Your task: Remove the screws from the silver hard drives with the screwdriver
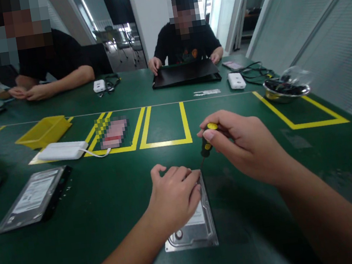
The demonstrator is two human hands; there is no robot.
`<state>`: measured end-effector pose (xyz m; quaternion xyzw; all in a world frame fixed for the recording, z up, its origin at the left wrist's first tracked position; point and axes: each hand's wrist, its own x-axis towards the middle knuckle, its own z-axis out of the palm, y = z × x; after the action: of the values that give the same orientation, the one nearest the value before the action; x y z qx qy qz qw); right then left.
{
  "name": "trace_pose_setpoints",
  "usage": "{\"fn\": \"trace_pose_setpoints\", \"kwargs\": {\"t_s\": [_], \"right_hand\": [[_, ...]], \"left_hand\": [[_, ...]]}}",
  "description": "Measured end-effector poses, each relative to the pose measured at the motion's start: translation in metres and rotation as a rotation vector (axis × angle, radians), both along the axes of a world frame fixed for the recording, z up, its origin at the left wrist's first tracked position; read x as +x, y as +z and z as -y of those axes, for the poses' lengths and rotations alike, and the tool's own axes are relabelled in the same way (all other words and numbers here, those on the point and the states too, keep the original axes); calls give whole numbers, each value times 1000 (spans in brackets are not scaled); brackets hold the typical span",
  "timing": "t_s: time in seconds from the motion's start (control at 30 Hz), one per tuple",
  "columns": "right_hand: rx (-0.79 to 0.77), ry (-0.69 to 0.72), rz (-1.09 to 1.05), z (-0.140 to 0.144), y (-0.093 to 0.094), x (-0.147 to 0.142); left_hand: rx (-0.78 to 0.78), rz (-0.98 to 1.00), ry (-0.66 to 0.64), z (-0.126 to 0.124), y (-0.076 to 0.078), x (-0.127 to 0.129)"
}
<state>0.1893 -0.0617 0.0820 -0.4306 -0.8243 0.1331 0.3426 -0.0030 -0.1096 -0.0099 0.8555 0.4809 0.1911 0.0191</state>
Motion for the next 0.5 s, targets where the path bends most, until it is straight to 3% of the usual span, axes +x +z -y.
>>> {"fn": "trace_pose_setpoints", "kwargs": {"t_s": [0.5], "right_hand": [[-25, -9, -5, -4, -8, -3]], "left_hand": [[-5, -36, -1, 0, 1, 0]]}}
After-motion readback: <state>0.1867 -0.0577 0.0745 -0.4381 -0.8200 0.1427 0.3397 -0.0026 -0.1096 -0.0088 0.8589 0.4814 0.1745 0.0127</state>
